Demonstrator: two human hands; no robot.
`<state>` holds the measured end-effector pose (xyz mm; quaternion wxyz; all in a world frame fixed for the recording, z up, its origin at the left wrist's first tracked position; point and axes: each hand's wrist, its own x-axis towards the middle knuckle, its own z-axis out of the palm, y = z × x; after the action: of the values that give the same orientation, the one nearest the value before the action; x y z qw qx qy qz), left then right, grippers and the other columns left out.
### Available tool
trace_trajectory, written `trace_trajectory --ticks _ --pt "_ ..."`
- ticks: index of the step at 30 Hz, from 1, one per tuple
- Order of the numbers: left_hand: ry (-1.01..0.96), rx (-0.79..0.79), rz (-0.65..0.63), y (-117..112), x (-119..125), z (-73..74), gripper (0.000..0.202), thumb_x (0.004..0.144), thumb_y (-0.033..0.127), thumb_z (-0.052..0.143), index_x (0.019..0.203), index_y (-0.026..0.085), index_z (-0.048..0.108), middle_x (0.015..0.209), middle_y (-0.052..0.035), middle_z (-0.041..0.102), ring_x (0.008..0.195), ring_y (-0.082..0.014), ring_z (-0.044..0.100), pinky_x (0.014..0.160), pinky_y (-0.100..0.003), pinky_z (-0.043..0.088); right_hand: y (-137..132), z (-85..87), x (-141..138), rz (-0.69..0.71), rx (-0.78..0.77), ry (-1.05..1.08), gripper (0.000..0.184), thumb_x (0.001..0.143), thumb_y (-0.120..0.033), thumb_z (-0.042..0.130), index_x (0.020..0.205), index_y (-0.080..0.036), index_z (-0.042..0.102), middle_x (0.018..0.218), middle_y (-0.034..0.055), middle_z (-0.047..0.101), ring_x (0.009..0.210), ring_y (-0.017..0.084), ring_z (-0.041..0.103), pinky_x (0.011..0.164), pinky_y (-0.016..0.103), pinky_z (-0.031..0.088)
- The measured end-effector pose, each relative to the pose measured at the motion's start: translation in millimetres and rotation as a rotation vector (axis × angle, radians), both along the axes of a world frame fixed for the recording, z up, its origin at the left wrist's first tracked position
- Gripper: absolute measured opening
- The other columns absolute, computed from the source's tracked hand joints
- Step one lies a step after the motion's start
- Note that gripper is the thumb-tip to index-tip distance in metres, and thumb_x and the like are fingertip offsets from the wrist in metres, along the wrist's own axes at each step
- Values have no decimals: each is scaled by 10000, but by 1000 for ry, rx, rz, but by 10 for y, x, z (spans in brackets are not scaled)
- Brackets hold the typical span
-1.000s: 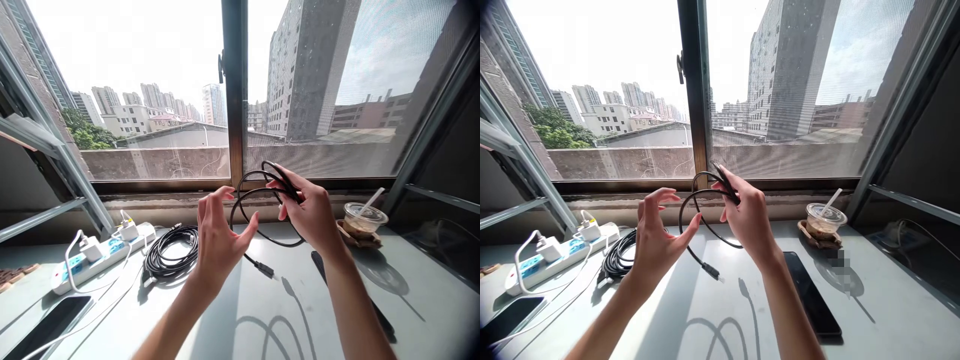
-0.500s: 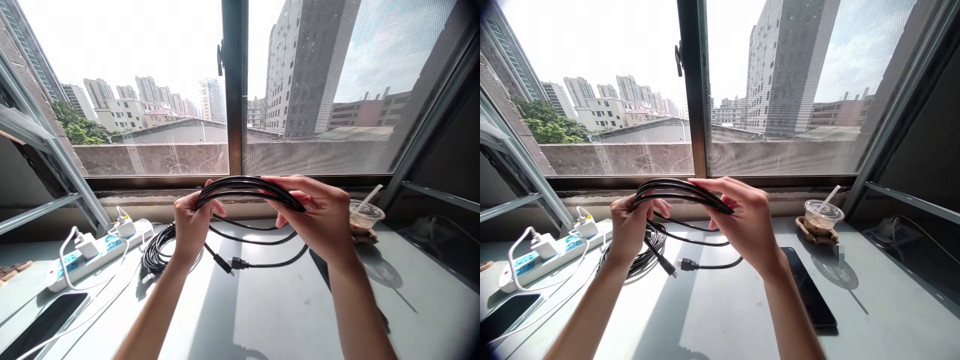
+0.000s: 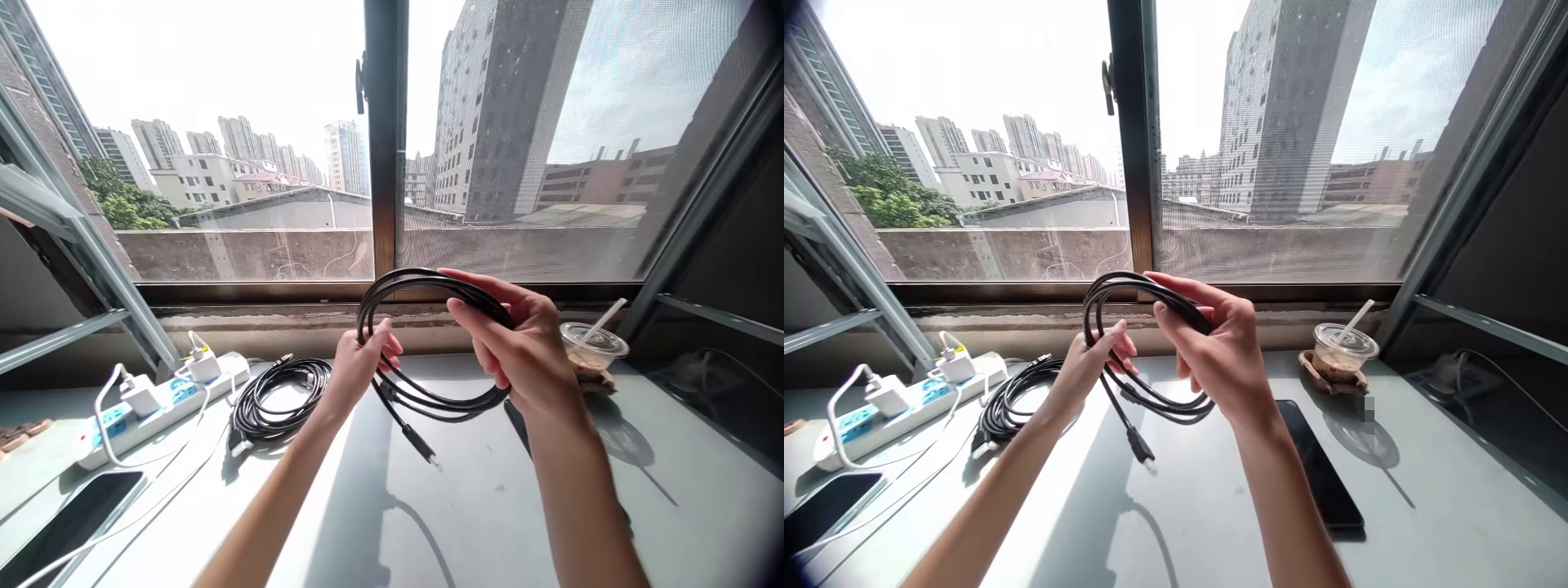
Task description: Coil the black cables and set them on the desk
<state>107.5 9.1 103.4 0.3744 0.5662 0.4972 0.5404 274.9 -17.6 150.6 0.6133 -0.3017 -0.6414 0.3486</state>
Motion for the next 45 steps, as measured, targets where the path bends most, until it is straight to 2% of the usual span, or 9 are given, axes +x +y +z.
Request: trace_trajectory --ticks 5,8,10,17,20,23,27,34,45 --pt "175 -333 -236 13 31 -70 600 881 542 315 624 116 650 591 -90 647 541 -180 616 580 -273 477 -76 -15 -69 -43 103 123 291 787 -275 654 1066 -203 692 337 -103 374 241 33 261 248 160 194" --pt "203 -434 -538 -59 59 -60 621 890 582 286 791 134 704 861 -112 710 860 -223 649 808 -323 474 -131 -28 -110 1 195 188 250 783 -269 661 1023 -215 706 332 -107 357 235 26 237 262 173 209" --pt "137 -362 -603 -78 78 -67 528 895 553 339 922 171 703 1057 -87 683 1073 -233 579 937 -340 414 -137 -32 -116 16 228 238 228 774 -263 671 995 -220 709 332 -111 343 232 21 225 263 175 189" --pt "-349 -27 -434 -22 37 -33 335 864 510 509 873 187 597 1152 -66 640 1143 -224 548 972 -332 400 141 -62 -109 85 51 490 293 729 -233 686 1019 -215 654 319 -140 292 242 15 183 270 155 147" --pt "-451 45 -360 -55 -13 63 393 827 553 547 741 171 517 841 -52 687 994 -215 633 904 -295 443 296 -118 -127 71 -38 505 394 712 -269 700 1087 -222 590 377 -140 375 264 22 256 279 137 206" --pt "-500 99 -298 -113 -48 156 418 782 552 610 678 185 440 491 52 487 752 -178 669 741 -233 482 365 -155 -141 43 -18 400 456 714 -334 708 1125 -215 550 517 -99 529 315 37 389 313 149 333" --pt "-524 123 -249 -170 -83 227 403 776 530 631 709 189 428 411 105 277 438 -100 525 496 -176 424 307 -134 -156 -15 49 222 523 693 -370 740 1154 -205 556 782 -26 630 354 27 444 321 169 407" --pt "-463 128 -116 -201 -142 278 351 790 490 632 786 168 492 441 99 325 354 -49 386 363 -142 294 252 -158 -166 61 209 38 621 731 -422 718 1280 -272 468 1132 49 587 449 34 530 330 163 445" --pt "-355 92 -121 -349 -181 380 236 852 401 564 786 180 515 406 99 302 304 -48 350 313 -135 275 245 -192 -148 -218 391 -93 472 875 -385 563 1335 -320 482 1120 62 584 705 112 566 467 195 481"
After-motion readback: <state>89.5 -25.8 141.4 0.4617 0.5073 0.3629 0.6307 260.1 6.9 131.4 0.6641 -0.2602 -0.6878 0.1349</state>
